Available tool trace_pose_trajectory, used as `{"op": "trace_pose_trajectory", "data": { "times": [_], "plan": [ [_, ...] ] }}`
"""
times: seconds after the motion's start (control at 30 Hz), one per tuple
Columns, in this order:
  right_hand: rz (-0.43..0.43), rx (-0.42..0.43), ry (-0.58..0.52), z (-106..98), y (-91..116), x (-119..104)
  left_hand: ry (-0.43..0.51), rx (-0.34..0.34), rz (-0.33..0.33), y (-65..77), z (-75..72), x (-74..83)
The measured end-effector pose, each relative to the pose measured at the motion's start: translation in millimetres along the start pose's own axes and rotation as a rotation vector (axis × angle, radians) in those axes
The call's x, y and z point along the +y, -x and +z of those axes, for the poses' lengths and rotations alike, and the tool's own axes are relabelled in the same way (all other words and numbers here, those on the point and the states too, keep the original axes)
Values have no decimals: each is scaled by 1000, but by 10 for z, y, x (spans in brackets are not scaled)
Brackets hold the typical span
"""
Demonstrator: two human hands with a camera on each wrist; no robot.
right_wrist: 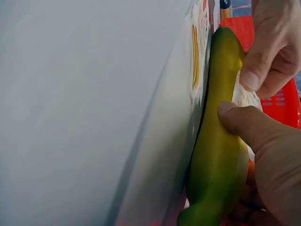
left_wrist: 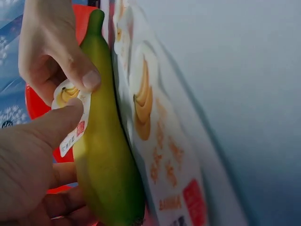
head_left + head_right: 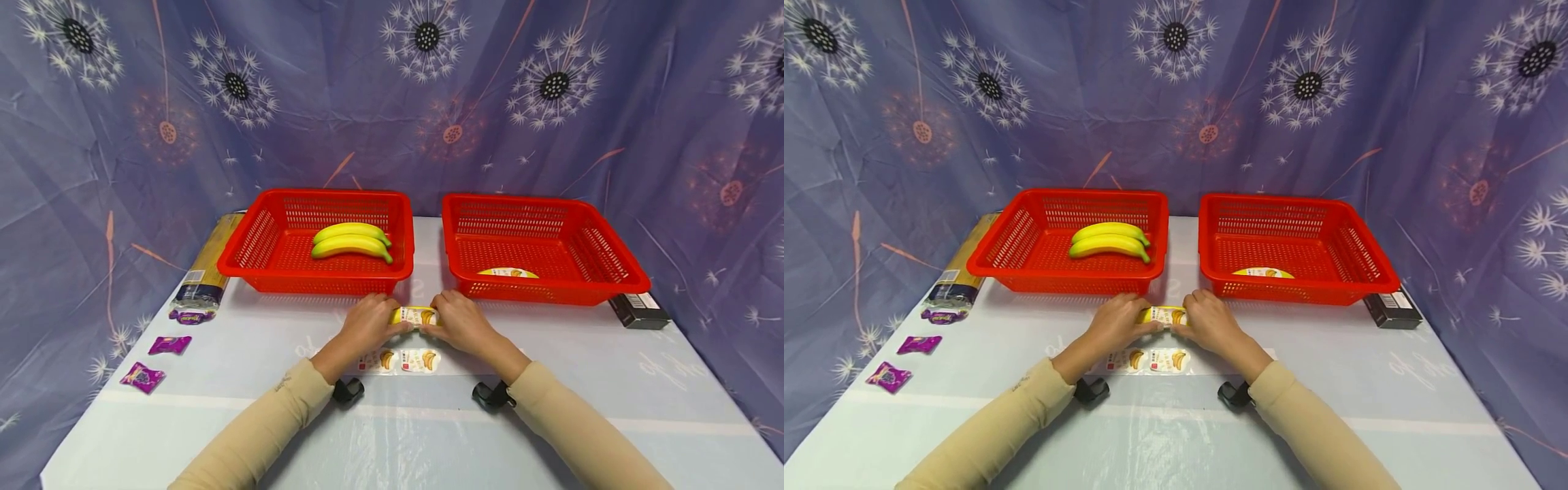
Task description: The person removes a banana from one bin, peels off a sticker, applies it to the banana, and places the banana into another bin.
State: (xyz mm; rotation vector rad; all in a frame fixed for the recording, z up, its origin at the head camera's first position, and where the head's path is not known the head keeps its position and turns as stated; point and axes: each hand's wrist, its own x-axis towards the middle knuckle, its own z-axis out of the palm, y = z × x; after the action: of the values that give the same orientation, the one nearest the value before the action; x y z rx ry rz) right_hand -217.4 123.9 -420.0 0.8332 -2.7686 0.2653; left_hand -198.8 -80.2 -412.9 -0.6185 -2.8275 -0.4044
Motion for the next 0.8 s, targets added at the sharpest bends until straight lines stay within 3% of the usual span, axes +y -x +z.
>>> {"op": "trace_pose_trajectory", "data": {
  "times": [0.13, 0.23, 0.6, 0.7, 0.8],
  "plan": [
    [-38, -23, -62, -14, 36, 52, -58, -24, 34, -13, 18, -1],
    [-25, -50, -132, -31, 55, 76, -40, -46, 32, -10, 19, -6],
    [209, -59, -292, 34, -24, 14, 0, -41, 41, 16, -3, -8],
    [281, -107, -420, 38, -41, 46, 4, -41, 39, 22, 2, -6],
    [357, -184, -619, 20, -54, 107, 17, -43, 29, 28, 11, -10]
  ]
}}
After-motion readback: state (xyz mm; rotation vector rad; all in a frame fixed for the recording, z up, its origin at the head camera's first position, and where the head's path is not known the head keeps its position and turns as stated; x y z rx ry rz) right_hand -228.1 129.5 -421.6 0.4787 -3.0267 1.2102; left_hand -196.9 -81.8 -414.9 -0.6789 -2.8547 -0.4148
